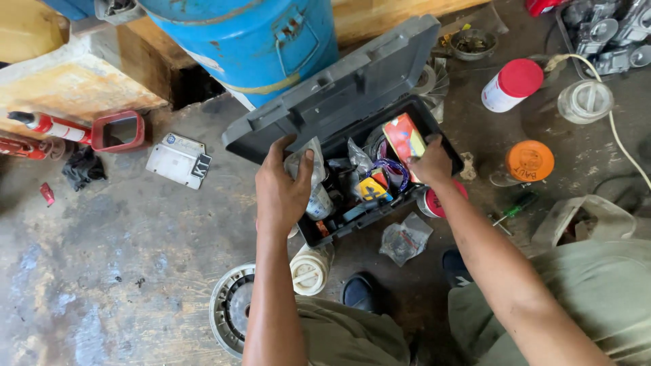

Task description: Searching through a toolbox for specific motorcycle components and inspecting them

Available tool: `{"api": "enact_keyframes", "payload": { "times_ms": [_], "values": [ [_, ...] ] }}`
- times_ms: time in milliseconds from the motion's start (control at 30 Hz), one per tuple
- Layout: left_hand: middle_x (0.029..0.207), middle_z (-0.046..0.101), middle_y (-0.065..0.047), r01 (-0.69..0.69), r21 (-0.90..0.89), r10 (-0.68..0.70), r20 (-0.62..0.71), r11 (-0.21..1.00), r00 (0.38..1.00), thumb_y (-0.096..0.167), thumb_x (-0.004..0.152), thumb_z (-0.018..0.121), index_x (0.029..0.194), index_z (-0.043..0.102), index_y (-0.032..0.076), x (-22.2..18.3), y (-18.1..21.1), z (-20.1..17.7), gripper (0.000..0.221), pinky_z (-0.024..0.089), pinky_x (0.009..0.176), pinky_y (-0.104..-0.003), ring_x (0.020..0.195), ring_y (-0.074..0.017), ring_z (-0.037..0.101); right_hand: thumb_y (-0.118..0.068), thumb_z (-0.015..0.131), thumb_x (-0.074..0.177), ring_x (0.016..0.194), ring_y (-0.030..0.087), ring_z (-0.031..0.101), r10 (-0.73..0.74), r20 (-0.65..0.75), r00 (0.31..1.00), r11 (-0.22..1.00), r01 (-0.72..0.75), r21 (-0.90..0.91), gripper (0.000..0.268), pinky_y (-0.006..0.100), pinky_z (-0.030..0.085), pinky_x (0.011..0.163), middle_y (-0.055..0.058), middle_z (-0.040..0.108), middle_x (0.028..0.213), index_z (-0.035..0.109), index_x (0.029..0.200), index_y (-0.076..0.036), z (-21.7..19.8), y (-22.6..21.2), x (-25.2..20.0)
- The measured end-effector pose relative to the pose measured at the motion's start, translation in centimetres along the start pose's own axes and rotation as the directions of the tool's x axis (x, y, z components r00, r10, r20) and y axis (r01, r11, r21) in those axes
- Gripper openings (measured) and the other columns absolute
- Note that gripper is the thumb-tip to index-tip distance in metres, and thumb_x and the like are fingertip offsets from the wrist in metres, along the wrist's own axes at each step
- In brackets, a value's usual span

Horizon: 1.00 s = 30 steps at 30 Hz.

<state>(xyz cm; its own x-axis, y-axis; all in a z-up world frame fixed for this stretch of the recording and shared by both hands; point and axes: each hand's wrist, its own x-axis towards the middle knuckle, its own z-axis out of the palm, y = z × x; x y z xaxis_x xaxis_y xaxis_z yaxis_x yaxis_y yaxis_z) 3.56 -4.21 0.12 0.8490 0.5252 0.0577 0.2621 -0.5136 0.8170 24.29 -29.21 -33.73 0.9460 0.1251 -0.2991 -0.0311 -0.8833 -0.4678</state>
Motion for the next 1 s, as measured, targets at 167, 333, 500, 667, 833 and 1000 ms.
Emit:
{"api": "enact_keyframes", "payload": {
  "times_ms": [167,333,500,667,833,1000],
  "values": [
    [0.106,0.073,-0.025,0.043,0.040,-0.041,-0.035,0.998,0.999,0.035,0.101,0.060,0.135,0.060,0.003,0.3,-1.0,-0.2,0.046,0.056,0.086,-0.060,0.109,-0.0498,0.067,-0.024,0.078,0.086,0.111,0.052,0.065,-0.172,-0.162,0.972,0.978,0.188,0.087,0.049,0.057,0.055,0.091,0.029,0.065,0.114,0.065,0.125,0.003,-5.3,-3.5,-3.1],
    [0.103,0.074,-0.021,0.043,0.052,-0.039,-0.068,0.998,0.997,0.037,0.099,0.062,0.132,0.063,0.009,0.4,-0.9,0.1,0.043,0.055,0.084,-0.056,0.107,-0.0458,0.069,-0.031,0.071,0.096,0.119,0.054,0.060,-0.283,-0.074,0.956,0.923,0.292,0.251,0.055,0.059,0.050,0.098,0.036,0.064,0.121,0.060,0.134,0.007,-8.4,-7.5,-6.8],
    [0.105,0.071,-0.029,-0.037,0.001,0.037,-0.055,0.999,0.998,0.030,0.104,0.058,0.132,0.060,0.000,0.7,-0.6,0.2,0.042,0.053,0.086,-0.066,0.108,-0.0552,0.066,-0.024,0.066,0.092,0.098,0.055,0.068,-0.594,0.062,0.802,0.792,0.569,0.223,0.047,0.061,0.056,0.082,0.035,0.070,0.099,0.063,0.123,0.011,-2.3,-11.0,-9.5],
    [0.105,0.073,-0.024,0.001,0.052,0.004,-0.084,0.999,0.996,0.034,0.100,0.062,0.129,0.064,0.007,0.6,-2.1,0.0,0.040,0.054,0.088,-0.062,0.108,-0.0503,0.067,-0.035,0.067,0.088,0.096,0.047,0.072,-0.470,0.090,0.878,0.882,0.470,0.020,0.052,0.061,0.059,0.077,0.024,0.072,0.101,0.058,0.127,-0.002,5.7,-10.0,-9.3],
    [0.111,0.071,-0.026,-0.004,0.015,0.004,-0.042,1.000,0.999,0.034,0.102,0.059,0.132,0.062,0.004,0.9,-1.5,0.0,0.042,0.052,0.092,-0.065,0.113,-0.0519,0.065,-0.031,0.063,0.085,0.091,0.041,0.074,-0.453,0.120,0.883,0.875,0.466,-0.130,0.058,0.055,0.062,0.067,0.023,0.065,0.121,0.049,0.135,-0.004,11.8,-10.0,-8.6],
    [0.108,0.071,-0.028,0.018,0.027,-0.017,-0.017,0.999,1.000,0.031,0.103,0.058,0.133,0.060,0.001,0.9,-1.1,0.0,0.042,0.052,0.089,-0.068,0.112,-0.0550,0.064,-0.037,0.069,0.091,0.103,0.046,0.069,-0.511,0.248,0.823,0.810,0.558,-0.180,0.061,0.057,0.063,0.075,0.032,0.054,0.126,0.046,0.133,0.001,10.4,-12.0,-11.4]
  ]
}}
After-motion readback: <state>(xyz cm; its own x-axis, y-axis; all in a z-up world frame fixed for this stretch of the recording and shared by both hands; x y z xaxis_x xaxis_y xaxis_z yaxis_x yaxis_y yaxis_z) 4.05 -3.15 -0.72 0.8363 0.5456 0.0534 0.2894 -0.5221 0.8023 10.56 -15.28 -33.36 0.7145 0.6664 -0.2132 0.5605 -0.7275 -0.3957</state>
